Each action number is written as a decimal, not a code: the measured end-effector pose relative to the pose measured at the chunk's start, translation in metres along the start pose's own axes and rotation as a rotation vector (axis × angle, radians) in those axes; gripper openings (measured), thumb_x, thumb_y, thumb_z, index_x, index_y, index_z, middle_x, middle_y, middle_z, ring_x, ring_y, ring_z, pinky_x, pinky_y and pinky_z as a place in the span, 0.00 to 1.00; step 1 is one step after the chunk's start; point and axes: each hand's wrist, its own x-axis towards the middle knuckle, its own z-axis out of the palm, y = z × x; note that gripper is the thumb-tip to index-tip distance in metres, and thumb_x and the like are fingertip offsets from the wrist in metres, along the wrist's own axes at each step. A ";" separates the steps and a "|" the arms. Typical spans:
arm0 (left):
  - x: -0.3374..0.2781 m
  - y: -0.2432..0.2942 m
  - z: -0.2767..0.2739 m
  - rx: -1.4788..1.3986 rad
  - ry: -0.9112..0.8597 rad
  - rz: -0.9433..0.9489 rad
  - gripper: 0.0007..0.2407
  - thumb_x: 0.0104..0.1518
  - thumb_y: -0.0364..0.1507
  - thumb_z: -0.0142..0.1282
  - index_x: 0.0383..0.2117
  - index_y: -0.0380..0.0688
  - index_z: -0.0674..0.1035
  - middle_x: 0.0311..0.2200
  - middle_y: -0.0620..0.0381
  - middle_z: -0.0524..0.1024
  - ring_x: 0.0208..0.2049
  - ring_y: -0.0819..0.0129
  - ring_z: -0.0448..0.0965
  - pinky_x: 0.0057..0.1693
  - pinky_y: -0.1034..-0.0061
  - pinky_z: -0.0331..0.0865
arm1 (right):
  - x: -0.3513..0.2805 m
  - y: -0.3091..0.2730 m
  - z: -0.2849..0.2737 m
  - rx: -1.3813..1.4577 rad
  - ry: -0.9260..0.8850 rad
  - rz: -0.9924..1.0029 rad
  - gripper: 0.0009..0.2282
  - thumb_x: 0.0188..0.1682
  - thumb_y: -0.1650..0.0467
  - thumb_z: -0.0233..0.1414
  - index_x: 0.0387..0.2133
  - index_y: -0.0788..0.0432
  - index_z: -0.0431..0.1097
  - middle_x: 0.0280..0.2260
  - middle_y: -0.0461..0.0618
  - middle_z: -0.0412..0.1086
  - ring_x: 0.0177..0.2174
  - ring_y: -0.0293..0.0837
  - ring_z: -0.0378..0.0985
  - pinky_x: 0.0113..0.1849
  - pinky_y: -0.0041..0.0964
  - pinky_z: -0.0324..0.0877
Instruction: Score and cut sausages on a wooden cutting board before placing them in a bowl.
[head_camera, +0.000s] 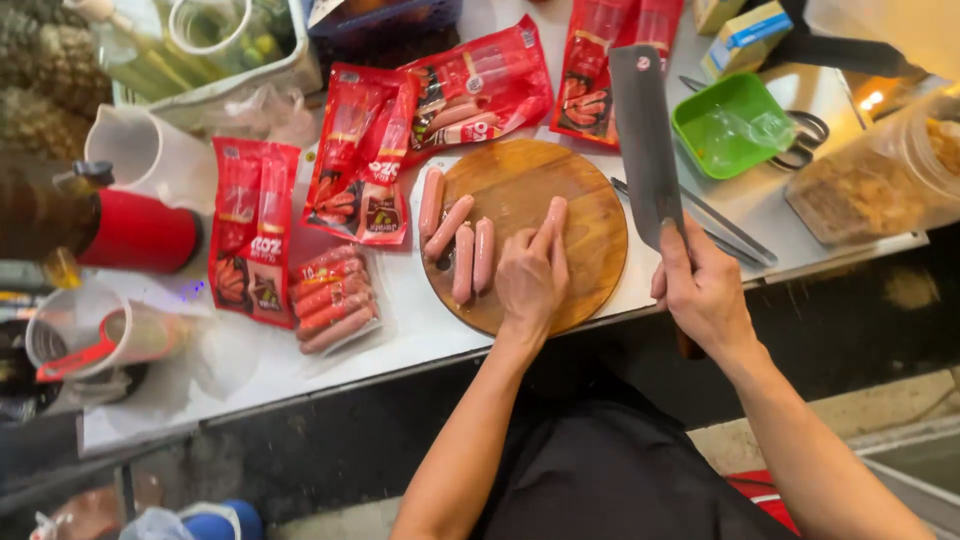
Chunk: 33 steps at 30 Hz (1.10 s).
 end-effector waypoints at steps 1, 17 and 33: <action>-0.003 0.002 0.004 0.024 0.016 -0.031 0.15 0.60 0.26 0.57 0.54 0.51 0.82 0.29 0.47 0.77 0.33 0.50 0.79 0.41 0.58 0.74 | 0.008 0.000 -0.001 0.003 -0.042 0.001 0.19 0.61 0.66 0.48 0.65 0.55 0.63 0.20 0.45 0.68 0.20 0.31 0.69 0.25 0.27 0.67; -0.025 0.001 0.040 -0.021 0.069 -0.174 0.10 0.60 0.25 0.58 0.47 0.47 0.83 0.38 0.47 0.78 0.40 0.50 0.79 0.47 0.61 0.74 | 0.006 0.030 0.027 -0.625 -0.257 -0.148 0.15 0.56 0.69 0.45 0.56 0.56 0.64 0.21 0.70 0.71 0.24 0.71 0.76 0.29 0.63 0.69; -0.044 0.000 0.019 -0.197 0.046 -0.153 0.09 0.57 0.20 0.57 0.43 0.36 0.83 0.45 0.46 0.79 0.45 0.51 0.81 0.52 0.65 0.75 | 0.003 0.029 0.045 -0.669 -0.270 -0.121 0.16 0.56 0.69 0.45 0.57 0.55 0.63 0.20 0.71 0.71 0.24 0.73 0.75 0.29 0.64 0.69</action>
